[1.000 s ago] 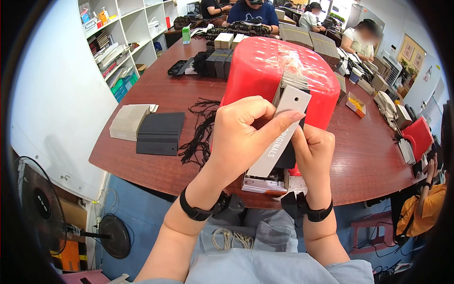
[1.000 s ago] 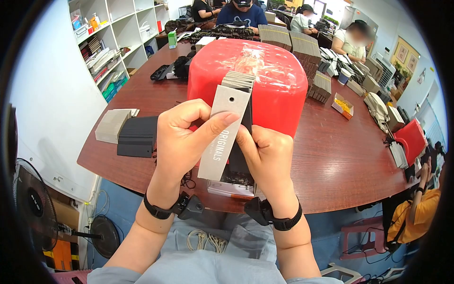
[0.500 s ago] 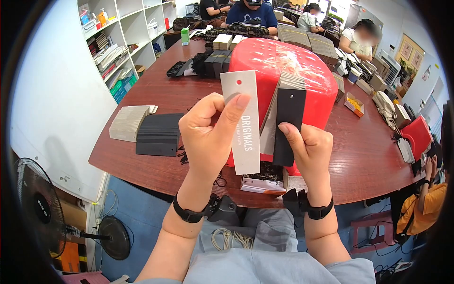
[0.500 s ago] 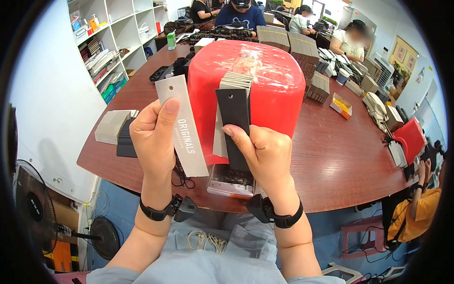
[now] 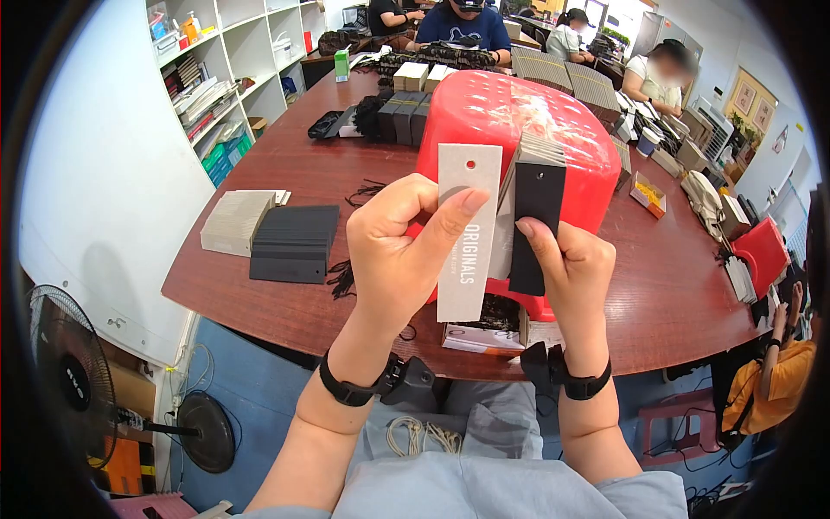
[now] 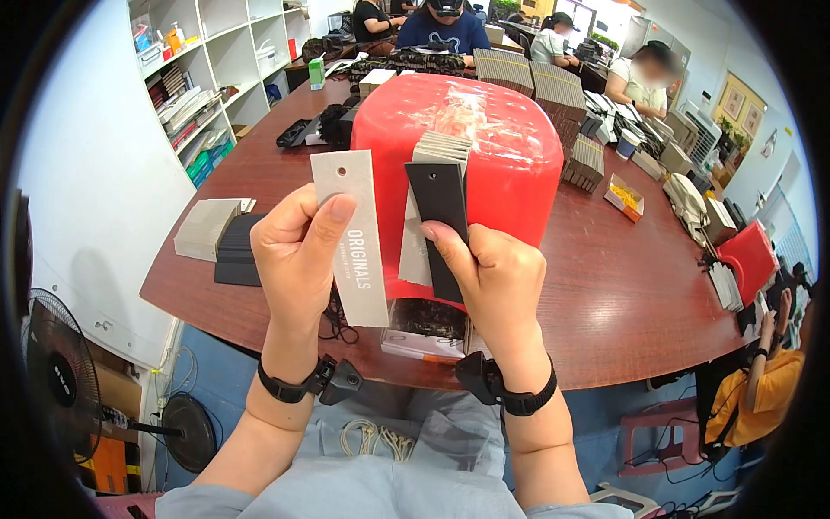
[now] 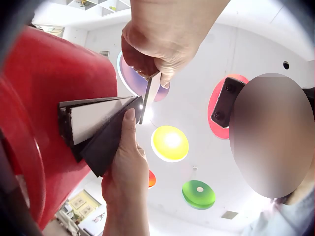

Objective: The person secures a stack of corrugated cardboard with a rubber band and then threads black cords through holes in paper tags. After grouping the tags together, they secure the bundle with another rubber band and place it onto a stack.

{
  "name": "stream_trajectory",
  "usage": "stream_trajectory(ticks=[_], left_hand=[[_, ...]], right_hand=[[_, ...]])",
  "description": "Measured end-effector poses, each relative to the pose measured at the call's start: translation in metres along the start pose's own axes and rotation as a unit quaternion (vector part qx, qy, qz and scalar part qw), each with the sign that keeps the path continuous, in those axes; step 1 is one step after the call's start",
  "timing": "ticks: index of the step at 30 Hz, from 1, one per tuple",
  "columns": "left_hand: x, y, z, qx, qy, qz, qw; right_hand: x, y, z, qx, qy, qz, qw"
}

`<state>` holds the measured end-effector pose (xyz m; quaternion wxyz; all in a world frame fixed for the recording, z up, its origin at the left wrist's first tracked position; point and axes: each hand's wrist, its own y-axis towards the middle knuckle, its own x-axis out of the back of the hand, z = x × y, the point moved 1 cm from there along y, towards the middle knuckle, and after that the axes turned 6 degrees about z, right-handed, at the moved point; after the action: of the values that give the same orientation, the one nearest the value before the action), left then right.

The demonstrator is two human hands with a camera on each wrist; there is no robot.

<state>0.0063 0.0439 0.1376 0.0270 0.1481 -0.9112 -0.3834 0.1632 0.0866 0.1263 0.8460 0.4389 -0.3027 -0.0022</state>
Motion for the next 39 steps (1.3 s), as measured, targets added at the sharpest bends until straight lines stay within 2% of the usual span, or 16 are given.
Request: stream_trajectory(ticks=[2,3,4,5,7,8,10,14,16,21,23,30,32,36,38,39], left_hand=[[-0.001,0.0,0.0,-0.013,-0.019,-0.003,1.0],[-0.001,0.0,-0.001,-0.013,-0.019,-0.003,1.0],[-0.001,0.001,-0.001,-0.02,-0.022,-0.001,1.0],[-0.002,0.001,-0.001,-0.026,-0.024,0.001,0.999],[-0.001,0.0,-0.001,-0.016,-0.021,0.0,1.0],[0.0,0.0,0.0,-0.005,-0.018,0.001,1.0],[-0.001,-0.001,-0.001,0.0,-0.015,0.003,1.0],[-0.002,0.0,-0.002,-0.018,-0.014,0.002,1.0],[-0.001,0.001,-0.001,-0.027,-0.011,0.016,0.999],[-0.006,0.005,-0.002,-0.025,0.003,0.082,0.996],[-0.009,0.005,0.001,-0.052,0.031,0.111,0.992],[-0.016,0.017,0.005,-0.086,0.086,0.12,0.985],[-0.019,0.021,0.004,0.051,0.098,0.145,0.983],[-0.021,0.021,-0.004,0.057,0.117,0.126,0.983],[-0.019,0.022,-0.007,0.122,0.14,0.139,0.973],[-0.019,0.022,-0.006,0.123,0.14,0.137,0.973]], right_hand=[[0.002,0.0,0.004,-0.002,0.0,-0.004,1.0],[0.003,-0.001,0.005,-0.11,0.205,0.051,0.971],[0.002,-0.002,0.007,-0.211,0.398,0.103,0.887],[0.001,-0.002,0.008,-0.209,0.397,0.103,0.888],[0.001,-0.002,0.009,-0.144,0.255,0.057,0.954],[0.0,-0.002,0.007,-0.144,0.255,0.057,0.955],[0.002,0.0,0.003,-0.018,0.02,0.0,1.0],[0.003,0.002,0.003,-0.051,0.016,0.001,0.999],[0.003,0.004,-0.003,-0.177,0.161,0.073,0.968],[0.0,0.003,-0.01,-0.187,0.184,0.067,0.963],[0.001,0.003,-0.01,-0.178,0.179,0.059,0.966],[0.001,0.002,-0.012,-0.141,0.145,0.068,0.977],[0.001,0.002,-0.012,-0.135,0.149,0.065,0.977],[0.001,0.0,-0.018,-0.12,0.148,0.073,0.979],[0.005,-0.002,-0.018,-0.111,0.159,0.083,0.978],[0.009,-0.003,-0.015,-0.113,0.157,0.106,0.975]])
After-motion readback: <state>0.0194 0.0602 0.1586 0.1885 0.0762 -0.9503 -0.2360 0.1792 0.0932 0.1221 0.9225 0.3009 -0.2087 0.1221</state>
